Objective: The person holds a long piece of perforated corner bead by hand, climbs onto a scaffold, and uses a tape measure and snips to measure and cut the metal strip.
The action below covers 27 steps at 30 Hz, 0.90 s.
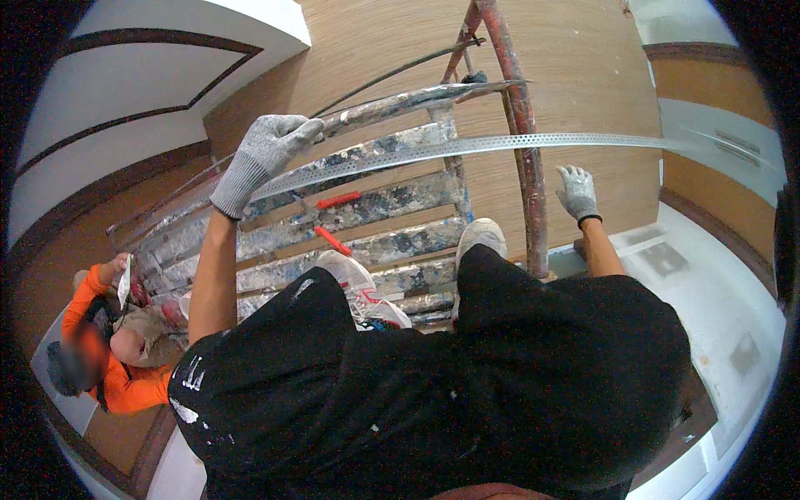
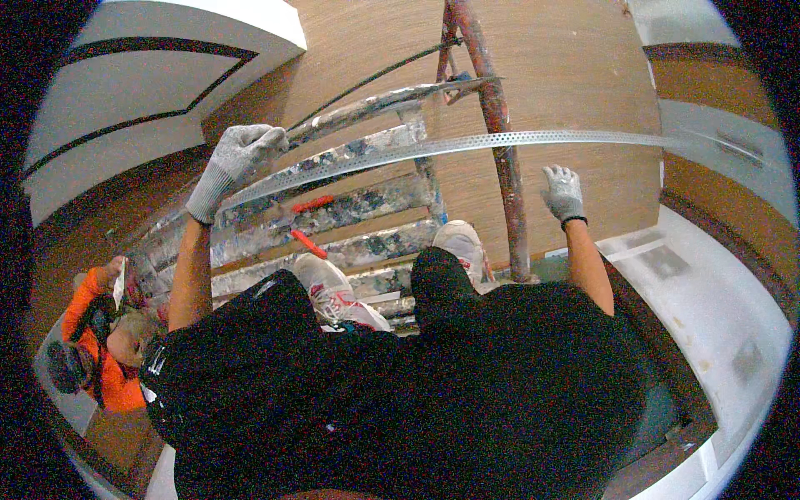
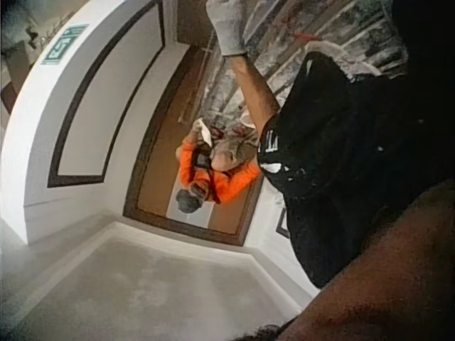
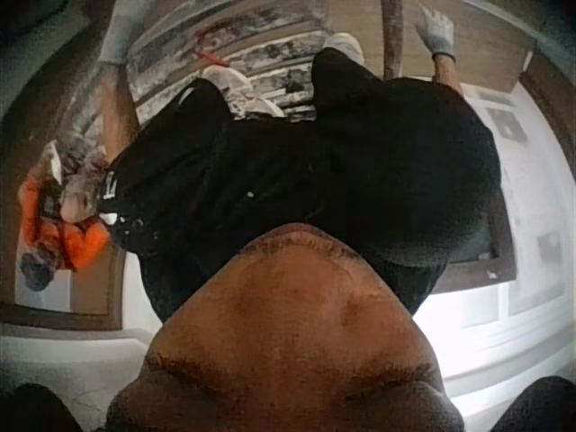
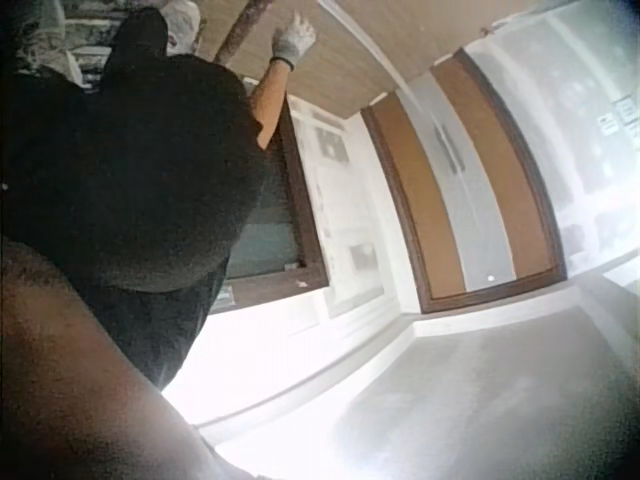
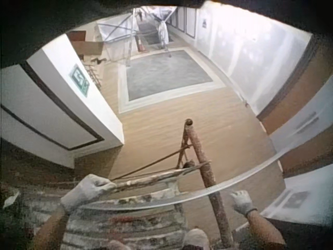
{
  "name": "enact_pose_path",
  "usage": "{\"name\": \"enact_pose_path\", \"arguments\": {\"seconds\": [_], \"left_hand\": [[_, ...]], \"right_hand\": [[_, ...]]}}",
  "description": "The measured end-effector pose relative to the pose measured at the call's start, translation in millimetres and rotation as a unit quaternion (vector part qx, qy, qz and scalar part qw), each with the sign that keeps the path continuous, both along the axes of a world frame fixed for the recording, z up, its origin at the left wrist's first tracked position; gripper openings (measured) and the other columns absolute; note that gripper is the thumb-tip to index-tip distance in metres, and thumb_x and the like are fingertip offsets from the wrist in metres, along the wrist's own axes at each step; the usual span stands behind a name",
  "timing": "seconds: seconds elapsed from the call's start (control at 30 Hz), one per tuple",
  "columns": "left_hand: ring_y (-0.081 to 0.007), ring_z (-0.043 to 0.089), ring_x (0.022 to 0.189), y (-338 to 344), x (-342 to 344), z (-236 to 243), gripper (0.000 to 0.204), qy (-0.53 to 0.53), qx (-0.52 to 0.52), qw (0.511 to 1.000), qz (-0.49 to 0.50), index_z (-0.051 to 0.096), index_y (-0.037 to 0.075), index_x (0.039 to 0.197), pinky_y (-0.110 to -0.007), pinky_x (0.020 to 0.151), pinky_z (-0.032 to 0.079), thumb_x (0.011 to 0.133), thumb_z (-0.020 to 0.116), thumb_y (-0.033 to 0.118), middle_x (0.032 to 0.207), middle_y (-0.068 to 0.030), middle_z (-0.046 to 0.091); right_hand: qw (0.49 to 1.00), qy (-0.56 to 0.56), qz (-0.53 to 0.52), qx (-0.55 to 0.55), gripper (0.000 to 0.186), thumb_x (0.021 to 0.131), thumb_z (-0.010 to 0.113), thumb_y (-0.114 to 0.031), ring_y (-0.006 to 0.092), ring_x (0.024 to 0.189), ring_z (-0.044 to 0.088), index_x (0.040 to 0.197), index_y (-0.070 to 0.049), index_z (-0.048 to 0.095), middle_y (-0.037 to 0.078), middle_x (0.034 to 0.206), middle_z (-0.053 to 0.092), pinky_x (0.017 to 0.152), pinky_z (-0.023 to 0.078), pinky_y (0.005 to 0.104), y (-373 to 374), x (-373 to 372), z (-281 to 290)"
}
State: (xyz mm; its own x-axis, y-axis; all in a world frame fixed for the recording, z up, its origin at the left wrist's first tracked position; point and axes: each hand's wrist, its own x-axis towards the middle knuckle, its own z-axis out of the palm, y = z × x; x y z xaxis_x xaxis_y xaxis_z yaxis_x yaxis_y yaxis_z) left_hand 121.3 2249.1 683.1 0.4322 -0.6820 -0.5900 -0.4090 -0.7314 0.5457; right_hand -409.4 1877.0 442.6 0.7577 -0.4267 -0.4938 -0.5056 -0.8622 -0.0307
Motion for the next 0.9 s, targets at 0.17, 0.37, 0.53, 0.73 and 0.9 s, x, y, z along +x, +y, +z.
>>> {"name": "enact_pose_path", "arguments": {"seconds": [0.17, 0.37, 0.53, 0.73, 0.9], "left_hand": [[-0.0159, 0.068, 0.077, 0.2, -0.6, -5.8, 0.053, 0.000, 0.013, 1.000, 0.005, 0.078, 0.006, 0.100, -0.034, 0.075, 0.053, 0.100, 0.055, 0.054, 0.082, -0.0089, 0.073], [-0.0160, 0.067, 0.076, -1.0, 3.4, -0.6, 0.054, -0.011, -0.001, 1.000, -0.019, 0.079, 0.009, 0.104, -0.034, 0.074, 0.053, 0.100, 0.054, 0.056, 0.082, -0.0085, 0.073], [-0.0248, 0.070, 0.078, 0.3, 8.8, 0.9, 0.052, -0.039, -0.070, 0.995, -0.065, 0.079, 0.012, 0.105, -0.040, 0.075, 0.054, 0.101, 0.052, 0.056, 0.090, -0.0121, 0.076], [-0.0357, 0.071, 0.092, -3.4, 4.8, -3.9, 0.050, -0.093, -0.070, 0.985, -0.127, 0.078, 0.014, 0.106, -0.046, 0.081, 0.054, 0.096, 0.055, 0.058, 0.100, -0.0170, 0.074], [-0.0393, 0.070, 0.095, -4.3, -4.5, 0.1, 0.057, -0.086, -0.081, 0.982, -0.146, 0.078, 0.012, 0.101, -0.050, 0.082, 0.053, 0.094, 0.052, 0.062, 0.098, -0.0187, 0.073]], "right_hand": [[0.991, 0.026, -0.130, 0.000, 0.055, 0.086, 0.073, -0.032, 0.0367, 0.122, 0.056, 0.135, -0.015, 0.055, 0.014, 0.130, 0.060, 0.103, 0.046, 0.0490, 9.1, -37.0, 1.5], [0.941, -0.139, -0.309, 0.018, 0.041, 0.094, 0.068, -0.029, 0.0322, 0.126, 0.058, 0.131, -0.011, 0.063, 0.015, 0.132, 0.064, 0.107, 0.045, 0.0426, -4.5, -51.5, 21.5], [0.854, -0.383, -0.344, 0.075, 0.032, 0.104, 0.058, -0.014, 0.0208, 0.117, 0.061, 0.130, 0.003, 0.062, 0.012, 0.124, 0.066, 0.106, 0.045, 0.0344, -22.3, -3.7, 92.2], [0.800, -0.434, -0.285, 0.302, 0.032, 0.105, 0.057, -0.017, 0.0168, 0.111, 0.061, 0.131, 0.002, 0.062, 0.009, 0.122, 0.066, 0.102, 0.049, 0.0323, 2.4, 163.4, 182.1], [0.856, -0.337, -0.037, 0.390, 0.031, 0.105, 0.057, -0.015, 0.0155, 0.110, 0.062, 0.129, 0.003, 0.062, 0.008, 0.118, 0.067, 0.098, 0.050, 0.0315, 76.0, 324.3, 262.0]]}}
